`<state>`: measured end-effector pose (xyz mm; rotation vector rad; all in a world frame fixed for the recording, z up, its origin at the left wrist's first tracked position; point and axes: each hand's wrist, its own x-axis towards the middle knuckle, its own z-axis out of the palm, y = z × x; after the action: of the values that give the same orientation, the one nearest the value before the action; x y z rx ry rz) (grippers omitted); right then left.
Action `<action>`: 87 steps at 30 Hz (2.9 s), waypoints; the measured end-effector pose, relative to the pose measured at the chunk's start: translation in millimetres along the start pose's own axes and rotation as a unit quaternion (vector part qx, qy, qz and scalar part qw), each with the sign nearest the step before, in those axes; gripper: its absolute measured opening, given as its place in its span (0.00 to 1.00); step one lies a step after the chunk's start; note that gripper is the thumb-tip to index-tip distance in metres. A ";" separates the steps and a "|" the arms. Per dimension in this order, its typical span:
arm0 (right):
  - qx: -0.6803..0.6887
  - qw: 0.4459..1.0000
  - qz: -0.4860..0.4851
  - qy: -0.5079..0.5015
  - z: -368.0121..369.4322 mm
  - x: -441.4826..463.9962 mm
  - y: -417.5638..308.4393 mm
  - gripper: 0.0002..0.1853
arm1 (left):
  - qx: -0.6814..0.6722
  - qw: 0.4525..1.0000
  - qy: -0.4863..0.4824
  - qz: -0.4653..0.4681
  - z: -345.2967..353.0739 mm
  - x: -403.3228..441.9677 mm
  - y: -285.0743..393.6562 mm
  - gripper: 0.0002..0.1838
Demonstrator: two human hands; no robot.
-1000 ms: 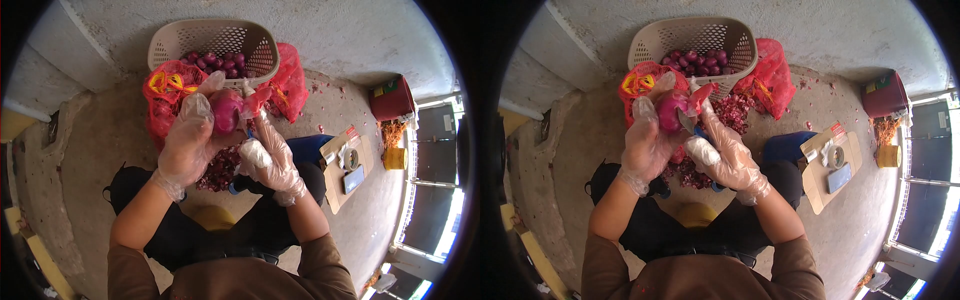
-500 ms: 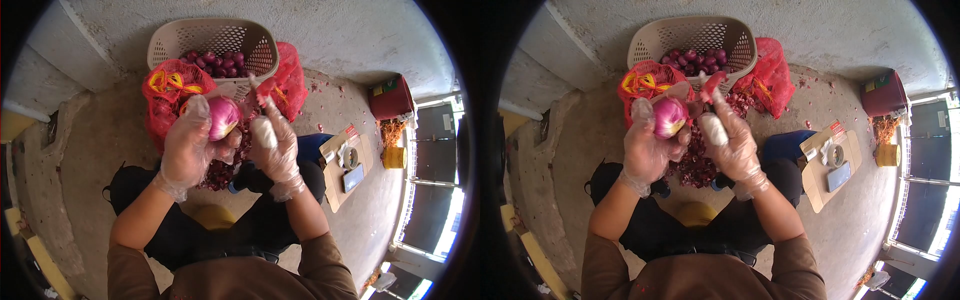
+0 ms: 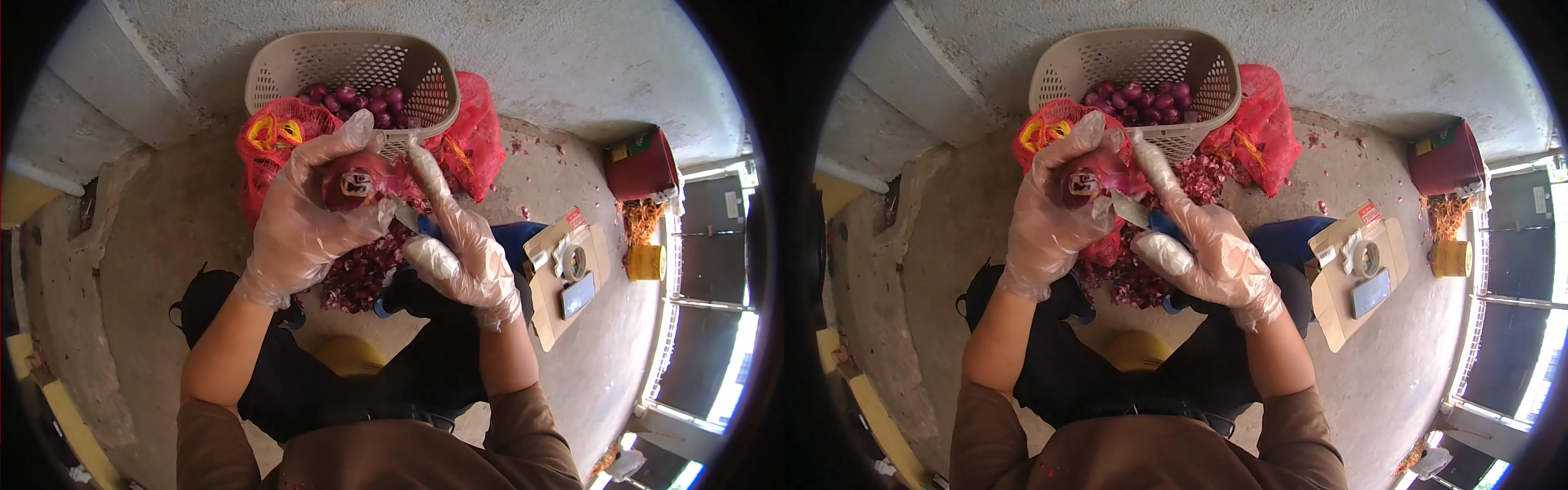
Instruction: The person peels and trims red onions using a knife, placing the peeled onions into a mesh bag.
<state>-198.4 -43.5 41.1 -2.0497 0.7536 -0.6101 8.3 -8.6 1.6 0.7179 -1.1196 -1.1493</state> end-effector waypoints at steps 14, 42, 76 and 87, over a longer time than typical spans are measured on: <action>-0.010 1.000 -0.028 -0.008 -1.9 -4.8 0.0 0.36 | -0.029 0.999 -0.017 0.034 2.8 -0.5 1.2 0.38; 0.328 0.932 0.113 0.105 25.6 2.7 -9.2 0.28 | -0.020 0.998 -0.048 0.046 3.1 -2.8 3.2 0.36; 0.009 0.994 0.040 0.105 36.0 1.1 -4.5 0.29 | -0.011 0.994 0.065 0.082 13.4 -5.0 -7.4 0.31; 0.064 0.998 -0.003 0.025 21.8 2.7 4.0 0.39 | -0.017 1.000 0.011 0.015 7.2 -5.1 -0.8 0.31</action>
<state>-183.4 -35.3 26.8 -1.9265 0.7188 -0.6985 1.2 -3.3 1.6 0.6833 -1.0862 -1.1308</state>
